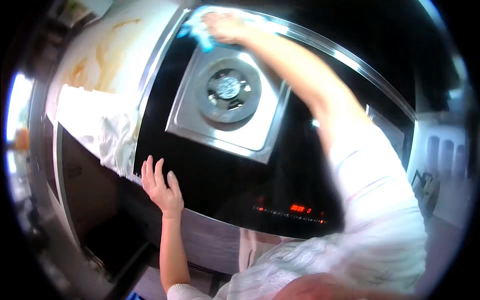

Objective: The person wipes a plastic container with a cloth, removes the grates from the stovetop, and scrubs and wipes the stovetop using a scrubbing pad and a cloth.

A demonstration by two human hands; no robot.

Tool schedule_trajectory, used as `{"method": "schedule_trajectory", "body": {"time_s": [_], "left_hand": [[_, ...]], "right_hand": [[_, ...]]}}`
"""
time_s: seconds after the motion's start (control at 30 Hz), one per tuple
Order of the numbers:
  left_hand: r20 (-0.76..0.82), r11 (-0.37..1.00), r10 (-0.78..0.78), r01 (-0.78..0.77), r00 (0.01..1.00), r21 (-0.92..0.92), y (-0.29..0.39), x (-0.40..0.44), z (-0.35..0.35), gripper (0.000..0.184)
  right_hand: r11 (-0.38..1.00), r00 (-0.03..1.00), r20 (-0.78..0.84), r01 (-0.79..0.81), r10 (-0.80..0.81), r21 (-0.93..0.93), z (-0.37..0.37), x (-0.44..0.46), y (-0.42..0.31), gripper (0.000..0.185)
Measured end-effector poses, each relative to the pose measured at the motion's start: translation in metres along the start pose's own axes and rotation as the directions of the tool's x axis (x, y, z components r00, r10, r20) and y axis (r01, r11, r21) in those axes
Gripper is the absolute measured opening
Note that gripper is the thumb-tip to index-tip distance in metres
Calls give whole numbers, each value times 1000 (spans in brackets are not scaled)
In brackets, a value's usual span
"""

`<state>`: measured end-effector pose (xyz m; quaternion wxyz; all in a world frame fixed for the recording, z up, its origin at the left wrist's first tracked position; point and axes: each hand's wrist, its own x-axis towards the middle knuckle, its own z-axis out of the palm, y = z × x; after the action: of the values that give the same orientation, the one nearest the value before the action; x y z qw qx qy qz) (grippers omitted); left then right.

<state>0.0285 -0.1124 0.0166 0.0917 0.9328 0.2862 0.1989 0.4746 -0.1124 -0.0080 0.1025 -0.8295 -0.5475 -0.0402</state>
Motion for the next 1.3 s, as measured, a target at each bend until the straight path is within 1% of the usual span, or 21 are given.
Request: {"method": "schedule_trajectory", "body": {"time_s": [0.03, 0.07, 0.13, 0.2, 0.27, 0.33, 0.37, 0.4, 0.47, 0.5, 0.53, 0.6, 0.7, 0.77, 0.87, 1.0, 1.07, 1.13, 1.17, 1.2, 1.3], "left_hand": [[8, 1000, 9, -9, 1000, 12, -1, 0, 0, 36], [6, 1000, 21, -21, 1000, 10, -3, -2, 2, 36], [15, 1000, 15, -15, 1000, 4, -2, -2, 1, 36], [15, 999, 43, -43, 999, 7, -4, -3, 2, 35], [3, 998, 60, -60, 998, 10, -7, -3, 3, 34], [-4, 997, 69, -69, 998, 15, -7, -3, 3, 33], [-6, 998, 63, -63, 998, 20, -6, -4, 3, 33], [-8, 998, 58, -58, 998, 24, -6, -4, 2, 33], [-33, 998, 69, -69, 997, 1, -5, -2, 2, 33], [-44, 998, 69, -69, 997, -9, -5, -3, 2, 33], [-43, 998, 62, -63, 997, -8, -4, -4, 2, 33], [-44, 999, 47, -47, 998, 16, -3, -2, 2, 34], [-61, 999, 48, -48, 997, -3, -3, 1, 4, 35], [-63, 999, 35, -35, 997, 4, -3, 0, 3, 35], [-62, 1000, 4, -3, 998, 9, -5, -3, 4, 36], [-55, 1000, -29, 29, 998, -3, -7, -2, 5, 35], [-51, 999, -43, 42, 998, -21, -6, 0, 3, 34], [-47, 997, -66, 65, 997, -35, -6, 0, 2, 33], [-45, 997, -72, 71, 996, -30, -5, 1, 0, 33], [-42, 997, -76, 74, 996, -28, -5, 2, -2, 34], [-53, 993, -87, 82, 995, -80, -8, 1, -1, 34]], "right_hand": [[997, 998, -62, 29, -25, 66, -1, 0, -2, 43], [1000, 1000, 14, -6, 6, 15, -10, -5, -6, 41], [994, 995, -58, 88, -85, 58, -17, -42, 10, 41], [992, 994, -50, 103, -99, 69, -19, -94, 47, 42], [1000, 998, 54, 13, -14, 21, -45, -175, 86, 43], [998, 993, 97, -65, 66, -18, -84, -274, 123, 44], [982, 971, 156, -173, 183, -74, -101, -320, 139, 44], [955, 934, 202, -278, 295, -109, -122, -364, 151, 45], [911, 889, 198, -397, 412, -111, -146, -445, 179, 47], [821, 782, 252, -552, 570, -146, -162, -459, 174, 45], [765, 733, 225, -633, 642, -120, -168, -463, 173, 41], [732, 706, 198, -672, 680, -114, -157, -452, 172, 39], [808, 790, 211, -589, 576, -2, -135, -406, 142, 39], [911, 901, 175, -409, 396, 44, -114, -354, 128, 38], [993, 988, 131, -96, 86, 73, -81, -255, 108, 37], [994, 993, 64, 92, -96, 59, -55, -128, 62, 39], [983, 990, 69, 114, -125, 142, -45, -77, 43, 39], [987, 994, 92, 52, -67, 150, -35, -31, 18, 37], [954, 950, -89, 299, -300, -16, -25, -3, 17, 23], [998, 981, 182, 69, -66, -9, -52, 8, -18, 25], [998, 972, 225, -66, 70, -25, -20, 42, -35, 22]]}}
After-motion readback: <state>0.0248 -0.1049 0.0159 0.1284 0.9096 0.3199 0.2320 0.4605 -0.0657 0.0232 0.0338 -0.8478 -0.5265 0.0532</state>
